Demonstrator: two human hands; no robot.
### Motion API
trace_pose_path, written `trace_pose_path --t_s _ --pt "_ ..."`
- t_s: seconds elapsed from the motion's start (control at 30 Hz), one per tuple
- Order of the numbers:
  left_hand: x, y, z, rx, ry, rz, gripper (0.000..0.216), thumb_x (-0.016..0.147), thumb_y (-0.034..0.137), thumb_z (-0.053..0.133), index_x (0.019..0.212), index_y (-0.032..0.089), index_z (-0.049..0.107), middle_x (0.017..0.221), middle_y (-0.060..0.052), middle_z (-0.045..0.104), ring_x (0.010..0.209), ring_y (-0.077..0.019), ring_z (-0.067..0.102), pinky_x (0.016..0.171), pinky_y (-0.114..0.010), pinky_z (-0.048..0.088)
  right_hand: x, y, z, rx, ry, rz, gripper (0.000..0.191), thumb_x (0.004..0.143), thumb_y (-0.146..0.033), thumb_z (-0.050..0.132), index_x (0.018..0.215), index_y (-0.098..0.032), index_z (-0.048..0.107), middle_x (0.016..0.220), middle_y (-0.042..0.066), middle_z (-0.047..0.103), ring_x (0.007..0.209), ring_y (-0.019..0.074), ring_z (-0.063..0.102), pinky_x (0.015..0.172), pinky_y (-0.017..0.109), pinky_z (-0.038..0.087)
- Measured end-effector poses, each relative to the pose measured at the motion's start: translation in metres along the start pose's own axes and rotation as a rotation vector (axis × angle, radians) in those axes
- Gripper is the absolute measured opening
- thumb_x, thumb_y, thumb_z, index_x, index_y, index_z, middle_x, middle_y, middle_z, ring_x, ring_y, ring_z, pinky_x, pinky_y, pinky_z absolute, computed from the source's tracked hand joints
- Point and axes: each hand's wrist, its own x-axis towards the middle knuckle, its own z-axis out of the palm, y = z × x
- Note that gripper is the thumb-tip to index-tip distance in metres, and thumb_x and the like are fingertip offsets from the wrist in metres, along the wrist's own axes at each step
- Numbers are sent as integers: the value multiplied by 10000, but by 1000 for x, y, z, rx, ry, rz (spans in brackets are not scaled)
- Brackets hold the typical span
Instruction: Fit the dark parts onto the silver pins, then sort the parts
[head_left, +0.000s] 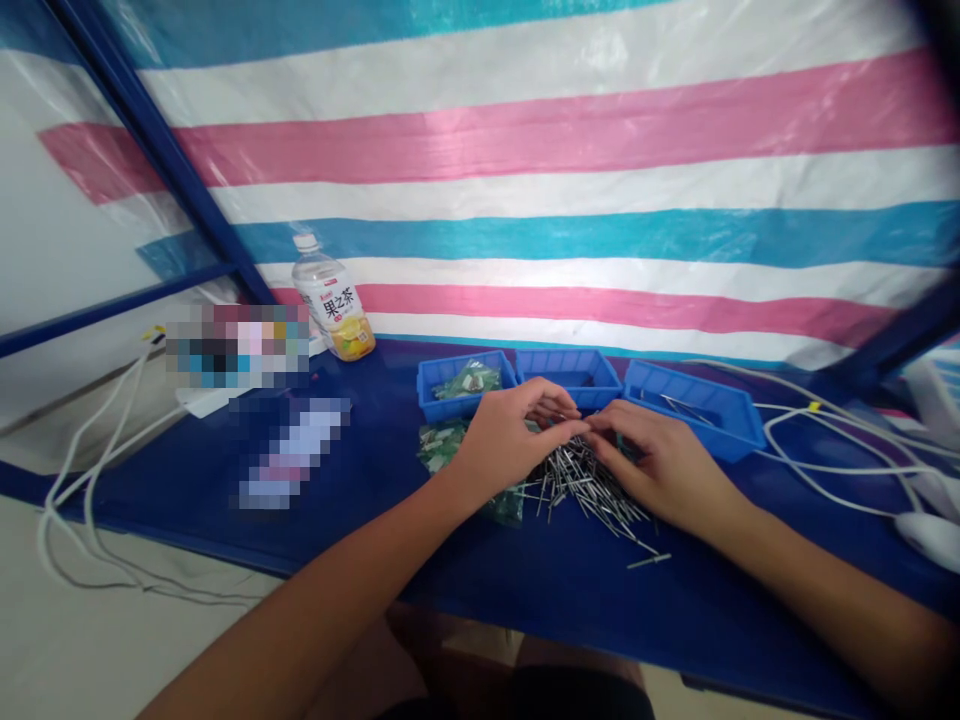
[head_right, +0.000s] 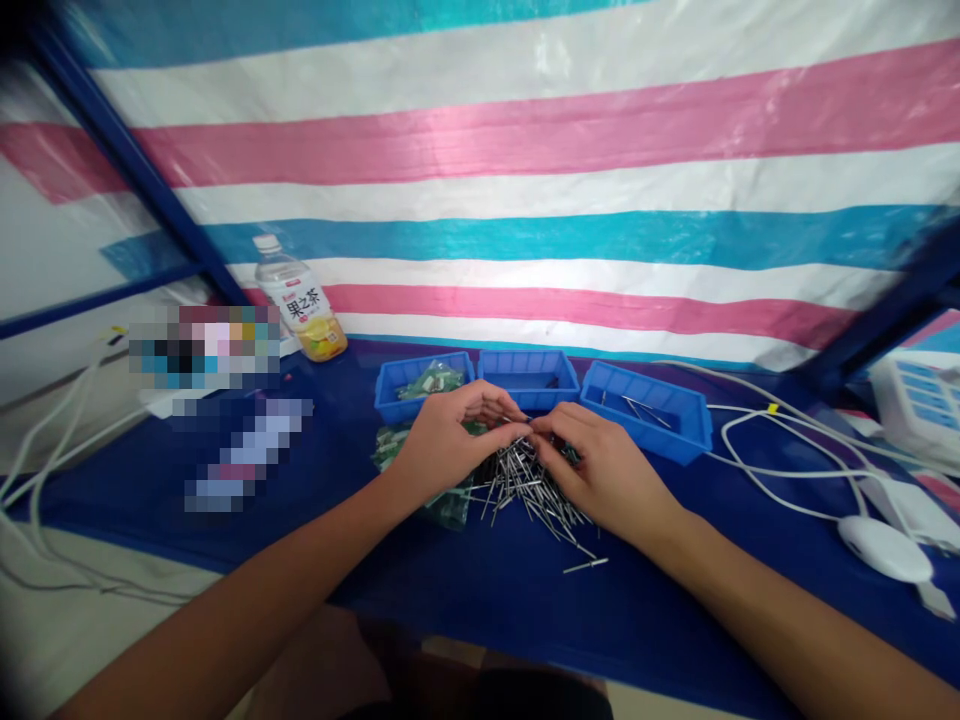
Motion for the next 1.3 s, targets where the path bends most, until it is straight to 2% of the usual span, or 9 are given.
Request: trace_pose_path --t_s 0.17,0.5,0.63,0.73,0.8,0.93,1.03,1.13,1.3 --pt "-1 3 1 -78 96 -14 354 979 406 717 1286 241 654 1404 -130 700 1089 -240 757 857 -365 660 5 -2 -6 -27 96 74 145 1060 -295 571 1018 -249 702 870 39 727 739 201 662 641 347 515" --pt "0 -5 -3 -22 173 -2 298 1044 415 624 1281 237 654 1293 -112 743 1096 -240 739 873 -373 637 2 74 -49 -472 302 117 173 986 -395 644 960 -253 738 963 133 655 956 372 635 876 603 529" --pt "0 -4 -4 -25 193 -5 306 1046 433 614 1273 232 660 1262 -110 753 1082 -241 750 848 -364 638 4 63 -46 -431 286 41 203 1022 -424 626 1034 -254 737 995 129 683 962 359 646 912 604 525" --pt "0 -4 -4 -17 200 -4 307 1049 434 608 1274 233 664 1233 -107 762 1076 -239 753 848 -362 635 7 39 -43 -231 104 -14 197 1042 -436 637 1050 -261 728 991 81 748 933 283 700 850 473 560" --pt "0 -4 -4 -12 200 -1 306 1049 432 609 1275 232 666 1222 -106 765 1073 -237 753 855 -361 633 5 27 -43 -74 -108 35 215 1021 -478 685 1023 -268 731 819 16 741 705 198 681 643 357 541" --pt "-1 -4 -3 -16 188 2 302 1056 426 608 1277 230 668 1223 -99 762 1073 -225 750 845 -347 631 -6 15 -52 318 -702 242 321 981 -504 753 802 -241 709 618 -34 705 540 141 674 489 249 501" --pt "-1 -3 -3 -20 174 3 300 1059 422 605 1279 229 670 1225 -97 761 1068 -219 750 843 -345 629 -15 9 -59 553 -1065 374 218 984 -461 757 921 -264 828 708 -8 795 559 158 746 502 242 572" --pt "-1 -2 -3 -20 162 3 306 1057 428 603 1278 227 667 1239 -106 756 1079 -231 747 838 -352 629 -16 4 -59 634 -1121 357 160 994 -373 751 953 -275 870 781 15 825 632 172 789 560 244 605" --pt "-1 -3 -4 -34 149 6 319 1068 431 586 1297 222 659 1233 -117 754 1063 -236 751 822 -353 629 -8 6 -47 634 -908 290 204 1035 -347 682 1074 -250 857 861 41 813 727 170 781 585 240 596"
